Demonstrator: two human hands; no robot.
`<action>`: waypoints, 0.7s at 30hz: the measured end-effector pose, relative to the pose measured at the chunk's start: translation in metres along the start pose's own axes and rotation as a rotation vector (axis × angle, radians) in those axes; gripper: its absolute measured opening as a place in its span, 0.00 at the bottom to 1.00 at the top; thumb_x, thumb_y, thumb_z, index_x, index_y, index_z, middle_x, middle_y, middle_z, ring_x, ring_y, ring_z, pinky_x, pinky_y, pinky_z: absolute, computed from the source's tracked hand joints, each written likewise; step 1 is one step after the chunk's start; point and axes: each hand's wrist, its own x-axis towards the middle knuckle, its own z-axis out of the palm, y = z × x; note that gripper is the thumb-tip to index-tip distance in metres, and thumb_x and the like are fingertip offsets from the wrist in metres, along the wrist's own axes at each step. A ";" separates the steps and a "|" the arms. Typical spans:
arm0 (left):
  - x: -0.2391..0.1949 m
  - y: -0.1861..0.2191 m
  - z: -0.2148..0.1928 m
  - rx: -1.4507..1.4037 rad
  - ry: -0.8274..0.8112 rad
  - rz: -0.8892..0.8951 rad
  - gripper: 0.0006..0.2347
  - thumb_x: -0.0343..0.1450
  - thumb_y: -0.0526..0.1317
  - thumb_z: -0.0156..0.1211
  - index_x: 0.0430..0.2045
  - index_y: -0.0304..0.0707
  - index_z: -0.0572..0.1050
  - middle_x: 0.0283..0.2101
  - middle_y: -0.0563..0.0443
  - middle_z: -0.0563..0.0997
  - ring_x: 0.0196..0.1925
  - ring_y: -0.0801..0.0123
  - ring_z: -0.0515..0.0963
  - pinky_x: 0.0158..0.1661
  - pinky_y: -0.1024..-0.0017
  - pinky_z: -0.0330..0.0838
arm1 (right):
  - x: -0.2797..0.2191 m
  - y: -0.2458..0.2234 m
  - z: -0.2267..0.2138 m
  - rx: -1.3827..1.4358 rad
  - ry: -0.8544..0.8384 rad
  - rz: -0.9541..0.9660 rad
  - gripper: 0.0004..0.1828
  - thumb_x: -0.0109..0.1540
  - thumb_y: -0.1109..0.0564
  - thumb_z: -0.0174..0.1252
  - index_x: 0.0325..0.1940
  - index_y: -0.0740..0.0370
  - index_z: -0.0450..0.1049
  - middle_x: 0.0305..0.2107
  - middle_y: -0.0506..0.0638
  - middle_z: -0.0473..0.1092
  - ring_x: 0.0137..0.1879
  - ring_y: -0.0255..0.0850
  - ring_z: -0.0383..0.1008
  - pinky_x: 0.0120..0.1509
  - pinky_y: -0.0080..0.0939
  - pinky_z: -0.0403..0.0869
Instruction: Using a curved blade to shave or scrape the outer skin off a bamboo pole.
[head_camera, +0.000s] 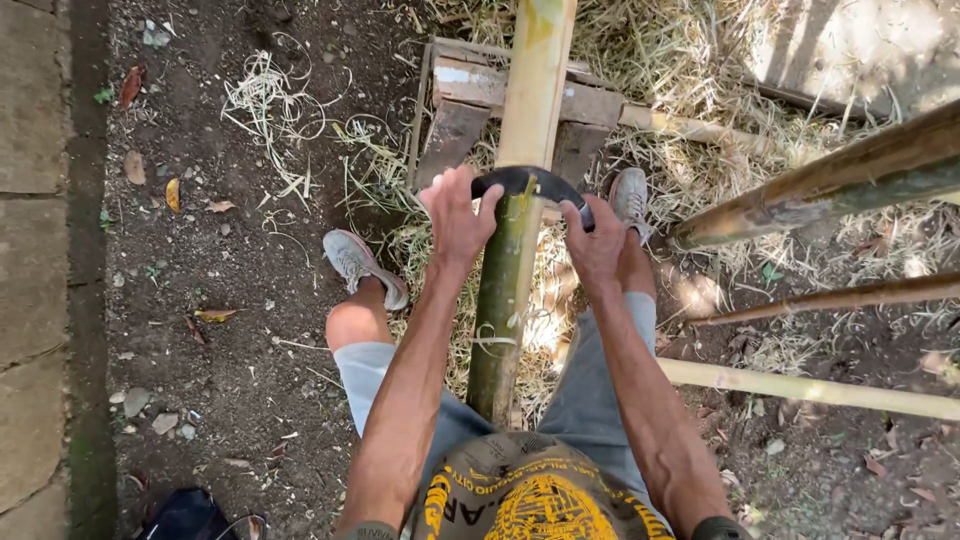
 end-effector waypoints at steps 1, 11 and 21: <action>-0.012 0.000 -0.005 0.000 -0.003 0.000 0.14 0.72 0.43 0.68 0.35 0.31 0.71 0.34 0.43 0.74 0.39 0.59 0.73 0.40 0.56 0.68 | -0.011 0.000 -0.001 0.000 0.000 0.003 0.14 0.66 0.51 0.65 0.43 0.66 0.78 0.24 0.48 0.68 0.29 0.38 0.68 0.34 0.44 0.68; -0.160 0.018 -0.064 0.055 -0.027 -0.077 0.11 0.70 0.42 0.68 0.33 0.34 0.74 0.34 0.44 0.76 0.41 0.56 0.74 0.45 0.54 0.62 | -0.151 -0.015 -0.029 0.012 -0.098 0.023 0.11 0.62 0.56 0.67 0.41 0.66 0.75 0.24 0.52 0.66 0.28 0.42 0.65 0.34 0.44 0.66; -0.048 0.005 -0.027 -0.132 -0.076 -0.173 0.10 0.69 0.41 0.65 0.28 0.32 0.73 0.33 0.43 0.77 0.38 0.58 0.74 0.44 0.54 0.67 | -0.024 0.003 -0.021 -0.166 -0.183 -0.075 0.18 0.66 0.46 0.63 0.41 0.65 0.78 0.23 0.51 0.69 0.26 0.42 0.67 0.31 0.45 0.66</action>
